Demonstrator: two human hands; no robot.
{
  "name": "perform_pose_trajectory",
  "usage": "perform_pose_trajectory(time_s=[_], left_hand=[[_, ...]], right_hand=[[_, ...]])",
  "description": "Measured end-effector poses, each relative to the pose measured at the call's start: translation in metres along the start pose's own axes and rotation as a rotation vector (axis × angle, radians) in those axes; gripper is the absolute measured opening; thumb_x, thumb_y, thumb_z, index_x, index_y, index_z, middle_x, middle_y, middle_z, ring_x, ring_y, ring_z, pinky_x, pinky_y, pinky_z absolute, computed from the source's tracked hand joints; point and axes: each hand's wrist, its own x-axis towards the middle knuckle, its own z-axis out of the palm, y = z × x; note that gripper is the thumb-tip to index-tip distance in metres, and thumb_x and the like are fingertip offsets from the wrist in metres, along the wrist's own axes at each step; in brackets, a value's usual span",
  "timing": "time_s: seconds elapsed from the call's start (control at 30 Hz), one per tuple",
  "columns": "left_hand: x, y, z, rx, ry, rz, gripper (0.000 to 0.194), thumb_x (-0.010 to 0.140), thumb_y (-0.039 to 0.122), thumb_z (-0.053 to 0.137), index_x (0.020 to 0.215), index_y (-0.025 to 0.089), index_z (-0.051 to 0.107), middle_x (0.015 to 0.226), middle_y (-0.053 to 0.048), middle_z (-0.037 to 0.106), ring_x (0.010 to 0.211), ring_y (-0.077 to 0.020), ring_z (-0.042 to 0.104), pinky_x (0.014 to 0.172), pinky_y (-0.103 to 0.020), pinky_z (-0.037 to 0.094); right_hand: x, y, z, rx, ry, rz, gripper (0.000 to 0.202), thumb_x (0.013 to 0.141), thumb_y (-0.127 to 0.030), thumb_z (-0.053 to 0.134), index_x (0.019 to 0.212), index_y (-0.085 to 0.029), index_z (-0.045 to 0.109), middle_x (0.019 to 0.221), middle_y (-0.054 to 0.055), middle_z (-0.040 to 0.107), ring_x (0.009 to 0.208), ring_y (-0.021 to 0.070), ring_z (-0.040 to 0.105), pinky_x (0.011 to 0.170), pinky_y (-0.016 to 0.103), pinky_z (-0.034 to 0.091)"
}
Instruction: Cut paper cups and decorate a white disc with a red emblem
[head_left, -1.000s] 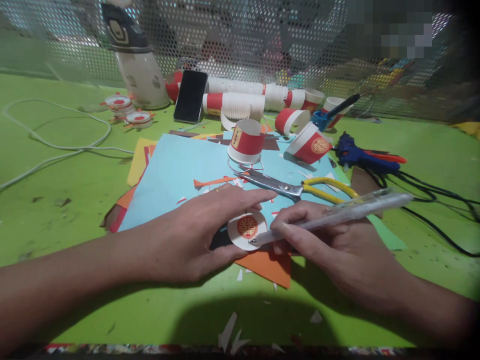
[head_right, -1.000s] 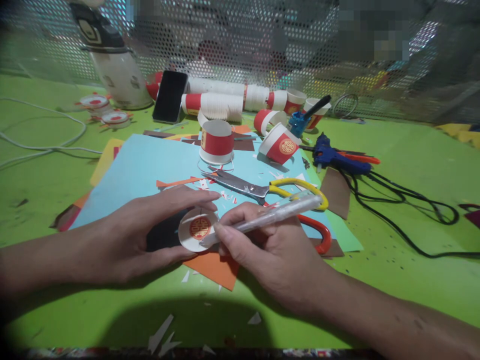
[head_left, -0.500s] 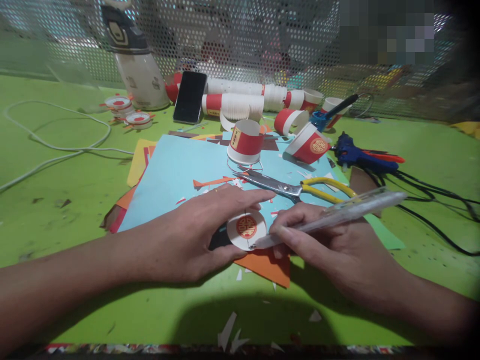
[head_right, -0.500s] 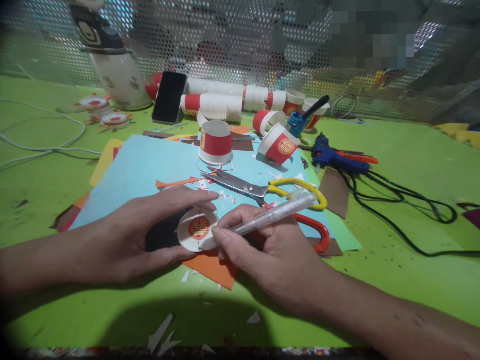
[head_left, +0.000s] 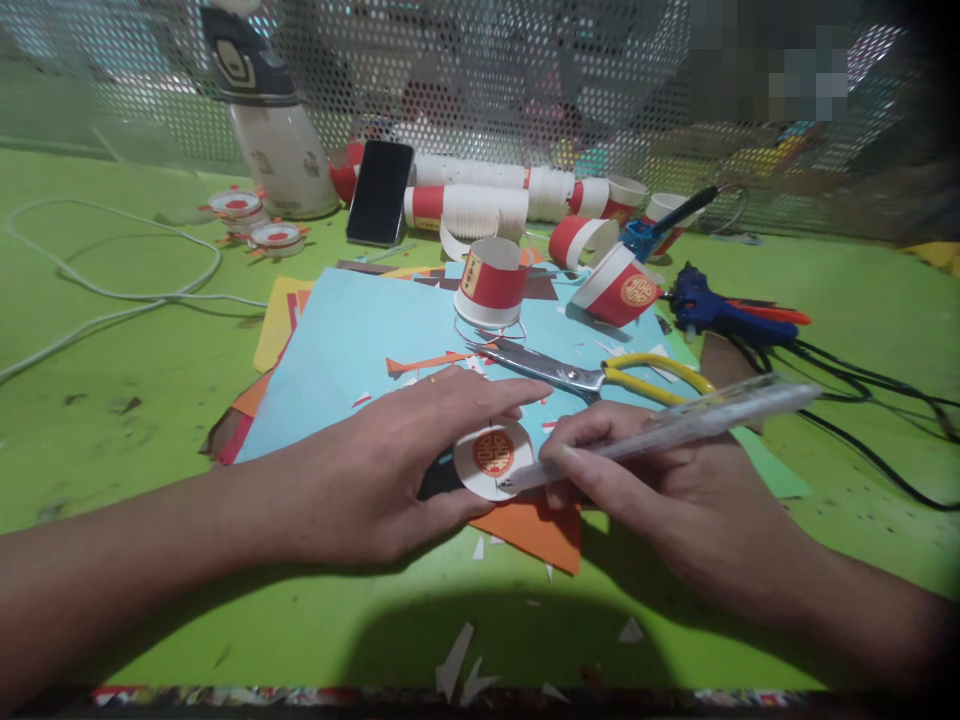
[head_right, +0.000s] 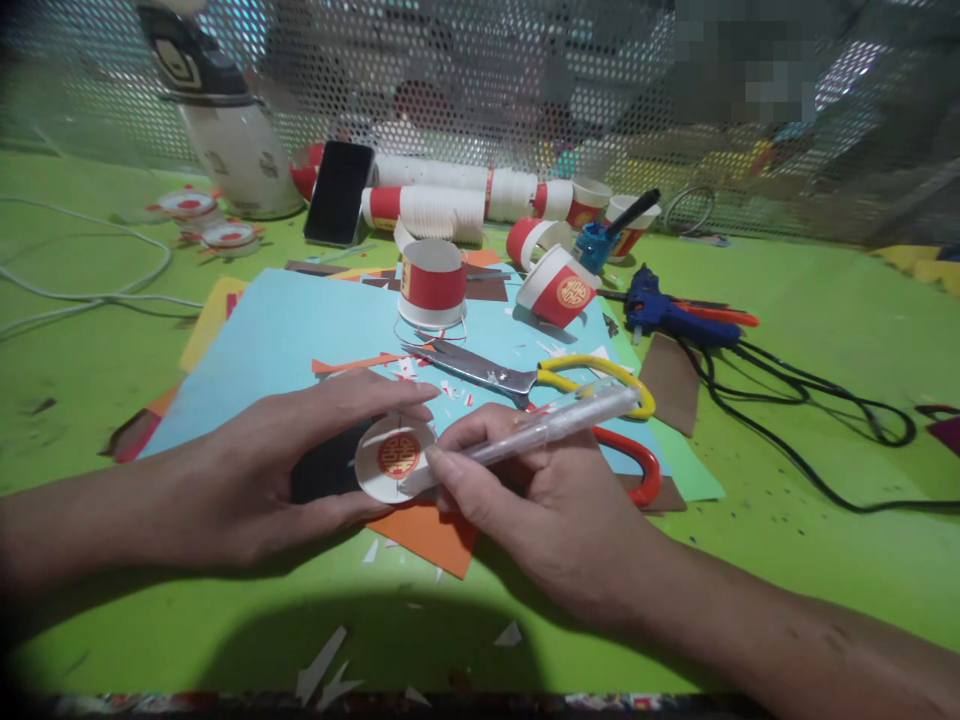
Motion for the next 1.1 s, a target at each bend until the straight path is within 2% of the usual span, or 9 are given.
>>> perform_pose_trajectory(time_s=[0.57,0.77,0.93,1.1], left_hand=[[0.0,0.001,0.0004,0.011,0.003,-0.004,0.062,0.084,0.03,0.063,0.14,0.03,0.038,0.123,-0.008,0.061,0.107,-0.0266,0.059,0.088,-0.042,0.051],[-0.0006,0.001,0.0009,0.034,0.014,0.027,0.062,0.084,0.03,0.063,0.14,0.027,0.038,0.123,-0.008,0.061,0.107,-0.0253,0.058,0.089,-0.04,0.05],[-0.0007,0.0015,0.0007,0.061,0.0,0.022,0.061,0.085,0.028,0.063,0.141,0.025,0.038,0.124,-0.009,0.061,0.11,-0.0248,0.057,0.093,-0.039,0.048],[-0.0014,0.0033,0.0003,0.082,-0.001,0.01,0.061,0.085,0.027,0.063,0.141,0.026,0.038,0.123,-0.007,0.061,0.109,-0.0232,0.058,0.091,-0.038,0.049]], right_hand=[[-0.0003,-0.0007,0.0002,0.022,-0.023,0.037,0.016,0.093,-0.024,0.053,0.082,-0.024,0.064,0.069,-0.002,0.066,0.064,0.0131,0.063,0.058,0.025,0.052],[0.0004,0.0003,-0.0005,-0.016,0.017,-0.005,0.017,0.094,-0.027,0.053,0.081,-0.023,0.063,0.071,-0.001,0.065,0.065,0.0126,0.063,0.061,0.025,0.05],[0.0002,-0.0001,0.0001,-0.024,0.001,-0.027,0.017,0.093,-0.023,0.052,0.08,-0.021,0.063,0.069,-0.001,0.064,0.063,0.0113,0.062,0.059,0.022,0.05],[-0.0014,-0.0003,0.0015,-0.011,-0.008,0.01,0.016,0.091,-0.024,0.053,0.079,-0.021,0.063,0.068,0.0,0.065,0.063,0.013,0.063,0.057,0.023,0.052]])
